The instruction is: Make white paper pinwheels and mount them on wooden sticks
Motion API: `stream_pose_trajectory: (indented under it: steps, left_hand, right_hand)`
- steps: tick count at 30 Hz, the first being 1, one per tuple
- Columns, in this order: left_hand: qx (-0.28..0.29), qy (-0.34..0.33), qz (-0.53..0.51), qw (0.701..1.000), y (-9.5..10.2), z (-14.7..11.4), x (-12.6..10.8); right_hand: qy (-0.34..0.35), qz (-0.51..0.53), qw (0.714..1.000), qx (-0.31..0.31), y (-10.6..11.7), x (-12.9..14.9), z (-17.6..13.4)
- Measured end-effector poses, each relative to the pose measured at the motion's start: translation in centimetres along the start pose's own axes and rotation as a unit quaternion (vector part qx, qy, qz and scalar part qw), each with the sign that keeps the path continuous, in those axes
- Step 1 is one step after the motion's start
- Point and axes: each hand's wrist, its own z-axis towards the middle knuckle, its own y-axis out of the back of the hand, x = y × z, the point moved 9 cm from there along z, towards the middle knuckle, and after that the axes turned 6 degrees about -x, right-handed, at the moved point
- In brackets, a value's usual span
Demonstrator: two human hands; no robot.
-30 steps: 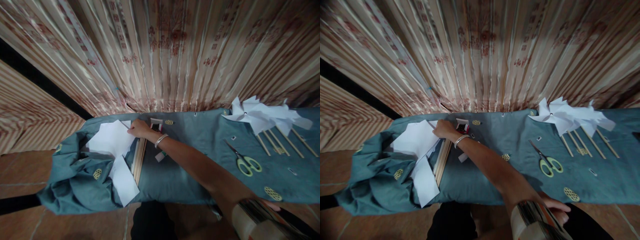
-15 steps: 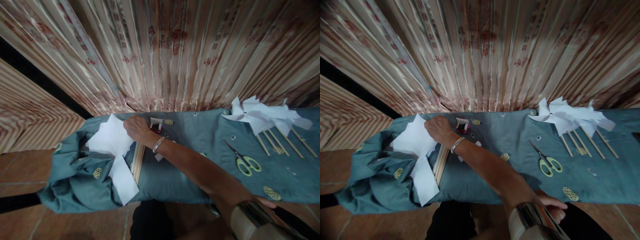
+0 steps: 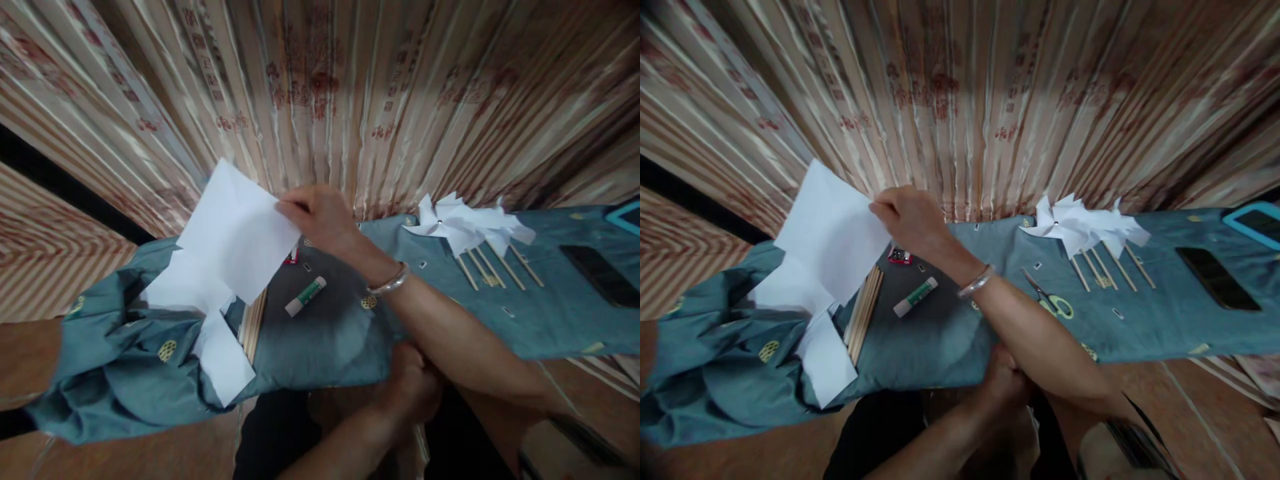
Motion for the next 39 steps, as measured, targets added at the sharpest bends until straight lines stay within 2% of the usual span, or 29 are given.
stream_pose_trajectory:
  steps: [3, 5, 8, 11, 13, 15, 17, 19, 21, 23, 28, 31, 33, 36, 39]
  left_hand:
    - [-0.023, -0.029, 0.024, 0.999, 1.9, 0.2, -1.6]
    - [-0.054, -0.022, 0.035, 0.998, 3.6, 0.3, -2.4]
    - [-0.072, -0.037, 0.062, 0.995, 5.1, -0.1, -3.6]
    - [-0.039, -0.069, 0.150, 0.986, 4.9, -1.2, -4.1]
    - [-0.008, -0.153, 0.271, 0.950, 4.1, -2.5, -5.1]
    - [0.029, -0.263, 0.372, 0.890, 2.8, -4.0, -6.4]
    - [0.037, -0.358, 0.428, 0.829, 2.1, -5.2, -7.6]
    - [0.015, -0.414, 0.466, 0.782, 2.2, -5.6, -8.5]
    - [-0.016, -0.437, 0.509, 0.742, 2.7, -5.1, -9.0]
    - [-0.041, -0.430, 0.562, 0.706, 3.1, -4.1, -8.9]
    - [-0.052, -0.346, 0.659, 0.666, 4.4, -0.8, -7.2]
    - [-0.042, -0.331, 0.674, 0.659, 4.8, 0.1, -6.8]
    - [-0.044, -0.342, 0.652, 0.675, 5.1, 0.0, -7.1]
    - [-0.049, -0.356, 0.570, 0.739, 5.7, -0.7, -7.9]
    - [-0.041, -0.324, 0.492, 0.807, 6.0, -1.2, -8.0]
  right_hand:
    - [-0.072, 0.090, 0.992, -0.048, 4.3, -4.6, -4.4]
    - [-0.148, 0.141, 0.974, -0.099, 6.3, -8.4, -8.4]
    - [-0.272, 0.196, 0.931, -0.145, 7.1, -13.6, -14.8]
    - [-0.323, 0.214, 0.906, -0.172, 7.0, -16.5, -19.4]
    - [-0.328, 0.206, 0.906, -0.174, 6.8, -17.4, -21.0]
    - [-0.332, 0.195, 0.909, -0.163, 6.6, -18.2, -22.1]
    - [-0.339, 0.180, 0.911, -0.154, 6.4, -19.1, -23.0]
    - [-0.345, 0.156, 0.913, -0.151, 6.4, -19.9, -23.9]
    - [-0.347, 0.135, 0.916, -0.148, 6.2, -20.4, -24.5]
    - [-0.349, 0.129, 0.918, -0.139, 5.9, -20.6, -25.0]
    - [-0.371, 0.162, 0.911, -0.077, 4.8, -20.3, -25.5]
    - [-0.357, 0.200, 0.912, 0.009, 4.6, -19.5, -25.6]
    - [-0.324, 0.184, 0.927, 0.038, 5.7, -19.1, -25.4]
    - [-0.233, 0.108, 0.966, 0.010, 8.7, -18.6, -24.7]
    - [-0.175, 0.109, 0.978, 0.025, 9.3, -17.9, -24.4]
